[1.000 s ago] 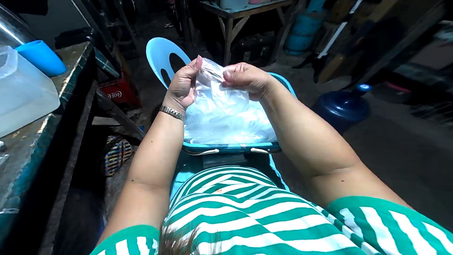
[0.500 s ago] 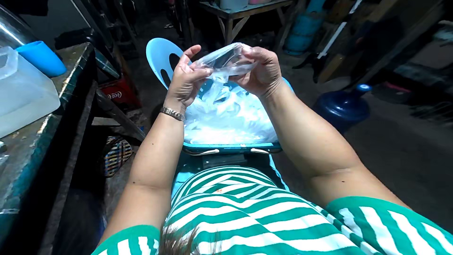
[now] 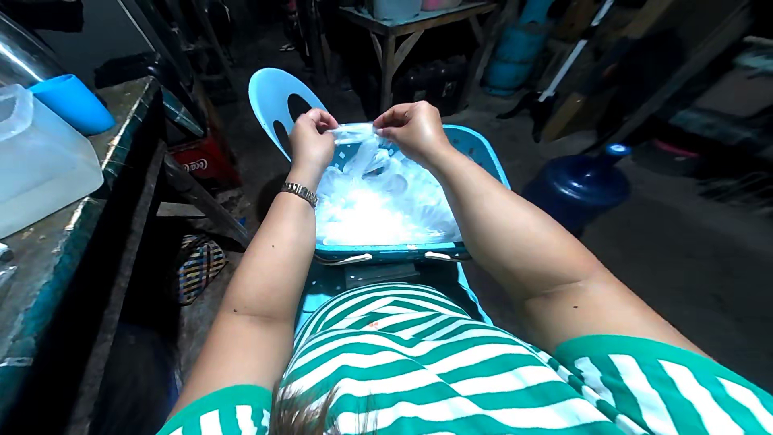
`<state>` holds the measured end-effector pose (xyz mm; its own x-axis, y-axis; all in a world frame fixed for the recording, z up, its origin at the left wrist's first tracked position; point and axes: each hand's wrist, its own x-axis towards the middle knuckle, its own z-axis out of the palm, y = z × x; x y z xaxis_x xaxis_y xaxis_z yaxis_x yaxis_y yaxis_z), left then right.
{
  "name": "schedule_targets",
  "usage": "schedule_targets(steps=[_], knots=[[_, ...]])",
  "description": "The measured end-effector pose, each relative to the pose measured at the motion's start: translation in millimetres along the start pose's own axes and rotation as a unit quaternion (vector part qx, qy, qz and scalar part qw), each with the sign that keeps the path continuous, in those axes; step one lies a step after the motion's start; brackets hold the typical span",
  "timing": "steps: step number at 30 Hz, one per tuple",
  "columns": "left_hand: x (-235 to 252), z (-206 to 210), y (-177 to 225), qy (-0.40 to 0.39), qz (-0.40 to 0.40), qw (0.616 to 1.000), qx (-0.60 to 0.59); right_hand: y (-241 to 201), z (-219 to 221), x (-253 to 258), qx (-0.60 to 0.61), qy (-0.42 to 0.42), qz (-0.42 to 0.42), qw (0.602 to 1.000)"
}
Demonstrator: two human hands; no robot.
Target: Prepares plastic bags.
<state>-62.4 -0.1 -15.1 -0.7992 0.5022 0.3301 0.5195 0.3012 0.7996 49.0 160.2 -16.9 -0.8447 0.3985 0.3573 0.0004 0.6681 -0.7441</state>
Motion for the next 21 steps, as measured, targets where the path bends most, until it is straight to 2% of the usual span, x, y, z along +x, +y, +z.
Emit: schedule_targets(steps=[3,5,7,9,11,13,15,17,19,21], knots=[[0,2,-2,-0.141,0.022,0.982,0.119,8,8,2,-0.12,-0.078,0.013,0.99],[-1,10,-4,-0.253,0.04,0.948,0.189,20,18,5,-0.187,-0.158,0.025,0.969],[-6,24,-8,-0.376,0.033,0.885,0.272,29,30,7,-0.251,-0.262,0.049,0.93],[-17,39,-10,-0.461,0.019,0.802,0.38,36,44,4,-0.292,-0.361,0.059,0.884],[-29,54,-10,-0.505,0.008,0.721,0.474,32,57,-5,-0.328,-0.433,0.069,0.837],[-35,65,-9,-0.528,-0.01,0.676,0.514,17,61,-16,-0.354,-0.474,0.077,0.802],[-37,68,-4,-0.528,-0.02,0.663,0.53,14,60,-16,-0.379,-0.489,0.051,0.784],[-34,68,-1,-0.522,-0.03,0.667,0.53,23,57,-7,-0.383,-0.471,-0.006,0.794],[-27,67,-1,-0.518,-0.037,0.68,0.518,33,48,2,-0.342,-0.406,-0.056,0.846],[-22,66,-2,-0.502,-0.035,0.702,0.504,27,38,4,-0.292,-0.329,-0.061,0.896]])
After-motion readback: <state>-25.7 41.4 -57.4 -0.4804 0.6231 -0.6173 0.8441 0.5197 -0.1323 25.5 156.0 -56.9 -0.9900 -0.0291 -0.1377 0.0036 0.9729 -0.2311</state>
